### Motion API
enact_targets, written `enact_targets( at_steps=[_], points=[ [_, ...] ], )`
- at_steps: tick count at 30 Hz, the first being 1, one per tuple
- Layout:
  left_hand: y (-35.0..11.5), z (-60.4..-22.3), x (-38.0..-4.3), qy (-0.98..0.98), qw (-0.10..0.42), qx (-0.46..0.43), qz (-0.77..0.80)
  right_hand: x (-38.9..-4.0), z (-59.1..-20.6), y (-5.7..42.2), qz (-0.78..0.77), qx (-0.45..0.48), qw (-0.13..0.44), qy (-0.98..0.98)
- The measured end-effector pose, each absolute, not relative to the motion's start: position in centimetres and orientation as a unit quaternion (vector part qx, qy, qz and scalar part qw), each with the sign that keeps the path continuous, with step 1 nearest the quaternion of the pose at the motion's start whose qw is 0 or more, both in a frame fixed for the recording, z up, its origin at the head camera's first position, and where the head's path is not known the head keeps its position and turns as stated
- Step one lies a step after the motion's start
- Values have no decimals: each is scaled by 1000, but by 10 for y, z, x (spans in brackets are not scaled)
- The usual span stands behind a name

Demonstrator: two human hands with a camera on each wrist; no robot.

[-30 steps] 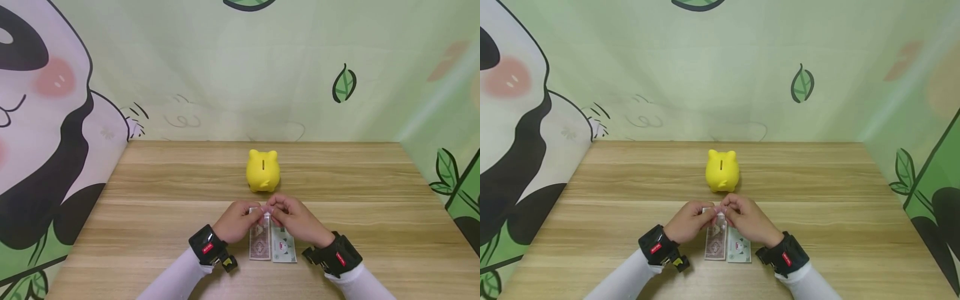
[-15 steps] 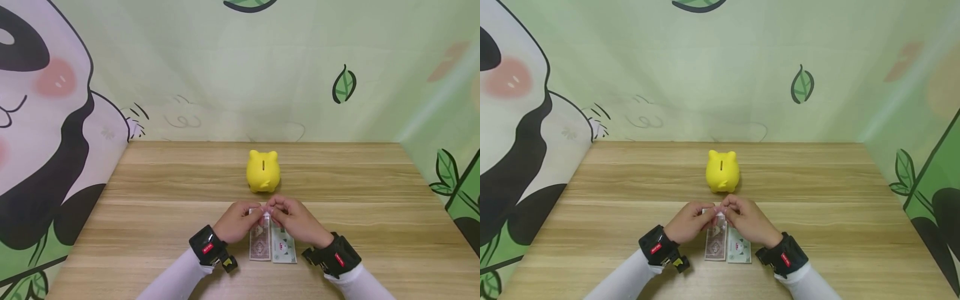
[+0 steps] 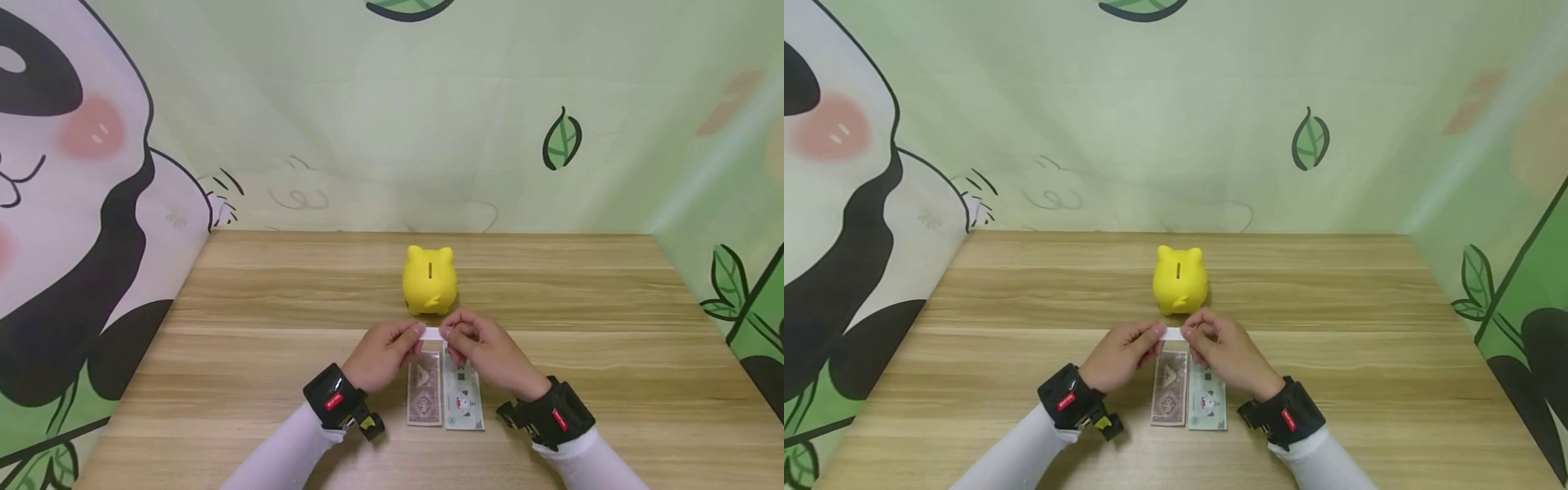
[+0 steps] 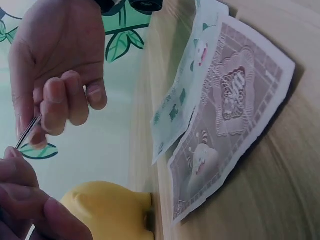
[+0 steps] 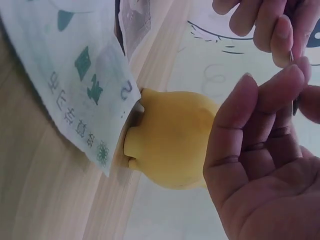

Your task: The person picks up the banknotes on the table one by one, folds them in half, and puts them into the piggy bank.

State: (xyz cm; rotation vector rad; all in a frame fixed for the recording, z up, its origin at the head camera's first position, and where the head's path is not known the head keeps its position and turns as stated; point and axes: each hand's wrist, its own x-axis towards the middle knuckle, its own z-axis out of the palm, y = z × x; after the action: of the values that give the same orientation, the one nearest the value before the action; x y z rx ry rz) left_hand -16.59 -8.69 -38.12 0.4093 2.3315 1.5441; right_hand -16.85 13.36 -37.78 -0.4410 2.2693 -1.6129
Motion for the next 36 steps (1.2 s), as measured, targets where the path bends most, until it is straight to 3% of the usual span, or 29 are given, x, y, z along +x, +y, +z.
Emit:
enact_targets(
  at_steps=[17, 24, 36],
  points=[
    [-88, -380, -167, 830, 125, 164, 517, -167, -378, 131, -559, -151, 136, 804],
    [-88, -381, -166, 828, 136, 157, 520, -165, -377, 130, -560, -168, 142, 799],
    [-83, -379, -163, 803, 175, 218, 527, -161, -377, 124, -562, -207, 148, 787]
  ],
)
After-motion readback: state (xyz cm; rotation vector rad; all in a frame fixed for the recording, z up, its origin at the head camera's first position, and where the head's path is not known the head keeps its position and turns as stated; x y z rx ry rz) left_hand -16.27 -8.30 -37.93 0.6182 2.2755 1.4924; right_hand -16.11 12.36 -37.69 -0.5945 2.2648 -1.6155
